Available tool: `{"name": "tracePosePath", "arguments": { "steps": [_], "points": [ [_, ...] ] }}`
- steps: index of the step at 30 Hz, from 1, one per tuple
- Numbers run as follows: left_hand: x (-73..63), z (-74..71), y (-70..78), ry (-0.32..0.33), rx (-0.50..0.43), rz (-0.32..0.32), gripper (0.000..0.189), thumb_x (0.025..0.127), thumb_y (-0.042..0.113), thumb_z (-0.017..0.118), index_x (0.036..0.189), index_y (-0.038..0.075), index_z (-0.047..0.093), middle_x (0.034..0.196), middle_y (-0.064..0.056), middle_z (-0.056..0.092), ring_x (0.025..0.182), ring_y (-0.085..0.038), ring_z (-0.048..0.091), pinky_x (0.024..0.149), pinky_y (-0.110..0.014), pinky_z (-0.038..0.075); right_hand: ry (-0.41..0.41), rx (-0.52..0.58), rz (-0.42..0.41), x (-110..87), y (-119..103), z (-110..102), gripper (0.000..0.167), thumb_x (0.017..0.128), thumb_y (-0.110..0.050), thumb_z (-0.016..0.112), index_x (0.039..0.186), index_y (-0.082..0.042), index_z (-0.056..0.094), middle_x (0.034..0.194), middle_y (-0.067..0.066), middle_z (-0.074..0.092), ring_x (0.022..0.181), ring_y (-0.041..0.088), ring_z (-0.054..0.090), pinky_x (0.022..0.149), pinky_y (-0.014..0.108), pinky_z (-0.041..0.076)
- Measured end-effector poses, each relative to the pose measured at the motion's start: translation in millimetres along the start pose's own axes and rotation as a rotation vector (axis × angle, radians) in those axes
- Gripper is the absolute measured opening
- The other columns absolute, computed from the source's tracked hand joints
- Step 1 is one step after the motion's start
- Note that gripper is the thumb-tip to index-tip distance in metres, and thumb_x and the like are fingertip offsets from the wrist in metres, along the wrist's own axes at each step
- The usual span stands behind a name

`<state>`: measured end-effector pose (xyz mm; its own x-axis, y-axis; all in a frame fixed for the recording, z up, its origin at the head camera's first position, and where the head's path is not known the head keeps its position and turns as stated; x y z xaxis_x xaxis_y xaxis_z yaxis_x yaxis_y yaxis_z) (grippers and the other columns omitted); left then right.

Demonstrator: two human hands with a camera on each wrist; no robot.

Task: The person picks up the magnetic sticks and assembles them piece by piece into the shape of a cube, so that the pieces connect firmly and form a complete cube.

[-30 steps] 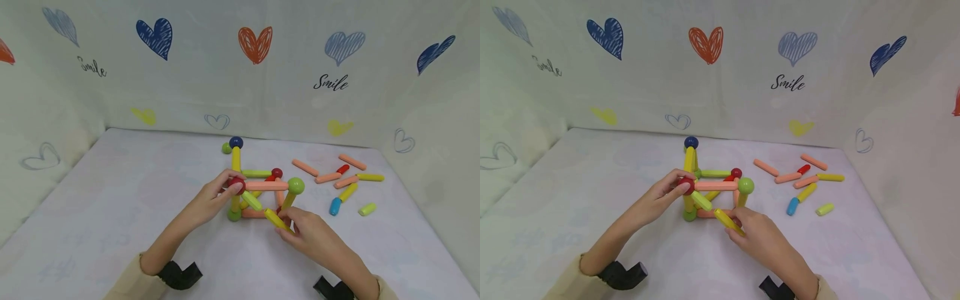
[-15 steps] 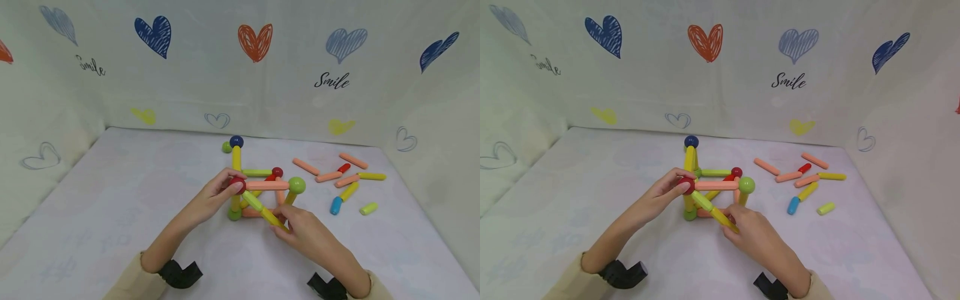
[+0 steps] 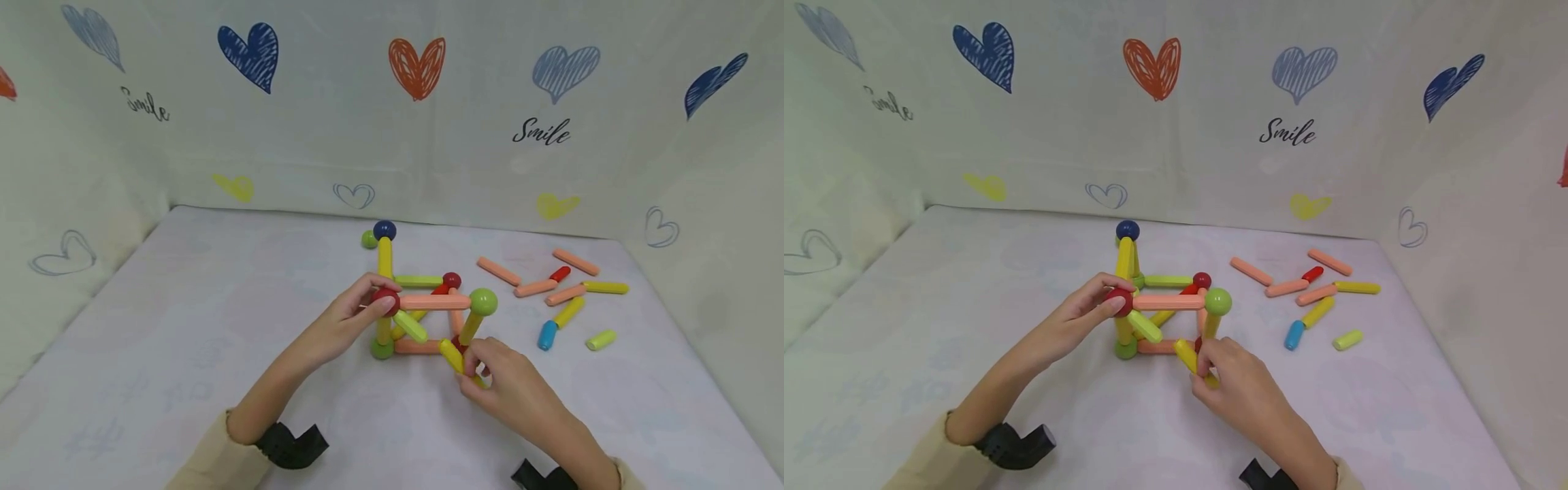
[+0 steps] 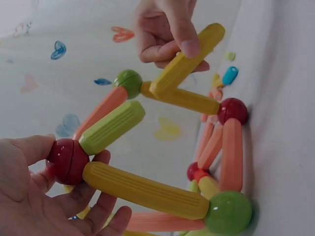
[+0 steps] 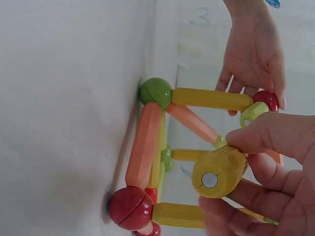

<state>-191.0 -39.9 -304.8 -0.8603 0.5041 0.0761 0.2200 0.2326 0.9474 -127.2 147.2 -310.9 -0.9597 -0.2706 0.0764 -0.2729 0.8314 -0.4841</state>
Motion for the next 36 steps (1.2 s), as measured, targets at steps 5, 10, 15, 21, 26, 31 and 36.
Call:
{"name": "tracePosePath", "arguments": {
  "steps": [5, 10, 15, 21, 26, 31, 36],
  "points": [
    [-0.6, 0.0, 1.0, -0.001, 0.001, 0.001, 0.028, 0.097, 0.023, 0.048, 0.123, 0.010, 0.047, 0.110, -0.010, 0.057, 0.100, -0.021, 0.056, 0.089, -0.036, 0.049, 0.074, -0.008, -0.041, -0.1, -4.0, -1.3, 0.029, 0.071, -0.008, 0.078, 0.076, -0.021, 0.053, 0.075, -0.010, 0.050, 0.070, 0.008, 0.046, 0.057, 0.016, 0.042],
    [-0.9, -0.2, 0.2, 0.001, 0.000, -0.007, 0.029, 0.097, 0.023, 0.049, 0.123, 0.011, 0.047, 0.111, -0.009, 0.057, 0.100, -0.020, 0.056, 0.088, -0.035, 0.049, 0.059, 0.035, -0.054, 6.3, -7.7, 3.6, 0.027, 0.072, -0.007, 0.078, 0.079, -0.018, 0.054, 0.068, -0.010, 0.046, 0.063, 0.006, 0.044, 0.053, 0.015, 0.040],
    [-1.1, -0.1, 1.7, -0.004, -0.003, 0.005, 0.029, 0.097, 0.023, 0.049, 0.123, 0.011, 0.047, 0.111, -0.010, 0.057, 0.101, -0.021, 0.057, 0.088, -0.036, 0.050, 0.075, -0.013, -0.053, 12.6, -9.4, 7.6, 0.026, 0.073, -0.006, 0.077, 0.082, -0.015, 0.054, 0.066, -0.009, 0.044, 0.061, 0.007, 0.044, 0.053, 0.015, 0.039],
    [-1.2, 0.1, 2.2, -0.009, -0.015, -0.001, 0.027, 0.097, 0.022, 0.050, 0.122, 0.012, 0.048, 0.112, -0.008, 0.057, 0.103, -0.027, 0.056, 0.090, -0.039, 0.049, 0.111, -0.106, -0.077, 22.2, -9.4, 13.2, 0.033, 0.074, -0.007, 0.077, 0.097, -0.012, 0.055, 0.076, -0.004, 0.060, 0.059, 0.006, 0.045, 0.054, 0.015, 0.041],
    [-1.6, 0.0, 2.8, -0.029, -0.028, 0.026, 0.029, 0.097, 0.021, 0.049, 0.123, 0.008, 0.047, 0.115, -0.011, 0.056, 0.102, -0.023, 0.057, 0.091, -0.039, 0.049, 0.129, -0.146, -0.087, 29.9, -9.6, 21.0, 0.035, 0.076, -0.009, 0.075, 0.107, -0.009, 0.061, 0.091, 0.002, 0.069, 0.065, 0.009, 0.057, 0.061, 0.022, 0.051],
    [-2.2, -0.3, 4.1, -0.045, -0.043, 0.044, 0.029, 0.097, 0.020, 0.048, 0.123, 0.007, 0.047, 0.118, -0.013, 0.054, 0.104, -0.023, 0.057, 0.091, -0.039, 0.049, 0.150, -0.170, -0.098, 31.7, -11.5, 25.1, 0.033, 0.076, -0.009, 0.075, 0.106, -0.007, 0.063, 0.091, 0.003, 0.069, 0.071, 0.011, 0.063, 0.065, 0.028, 0.054],
    [-2.3, -1.4, 4.1, -0.049, -0.043, 0.032, 0.029, 0.097, 0.018, 0.049, 0.124, 0.007, 0.046, 0.119, -0.012, 0.054, 0.104, -0.023, 0.057, 0.091, -0.040, 0.049, 0.172, -0.185, -0.105, 31.3, -13.7, 25.1, 0.035, 0.074, -0.007, 0.077, 0.106, -0.005, 0.062, 0.092, 0.004, 0.068, 0.072, 0.012, 0.064, 0.065, 0.027, 0.054]
  ]
}}
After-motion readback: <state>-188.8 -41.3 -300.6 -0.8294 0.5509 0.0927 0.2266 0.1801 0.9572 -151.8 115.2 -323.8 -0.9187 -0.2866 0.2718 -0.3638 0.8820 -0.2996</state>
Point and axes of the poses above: each hand's wrist, its own x-axis towards the middle knuckle, its own z-axis out of the palm, y = z × x, the point moved 7 cm from there along x, towards the middle knuckle
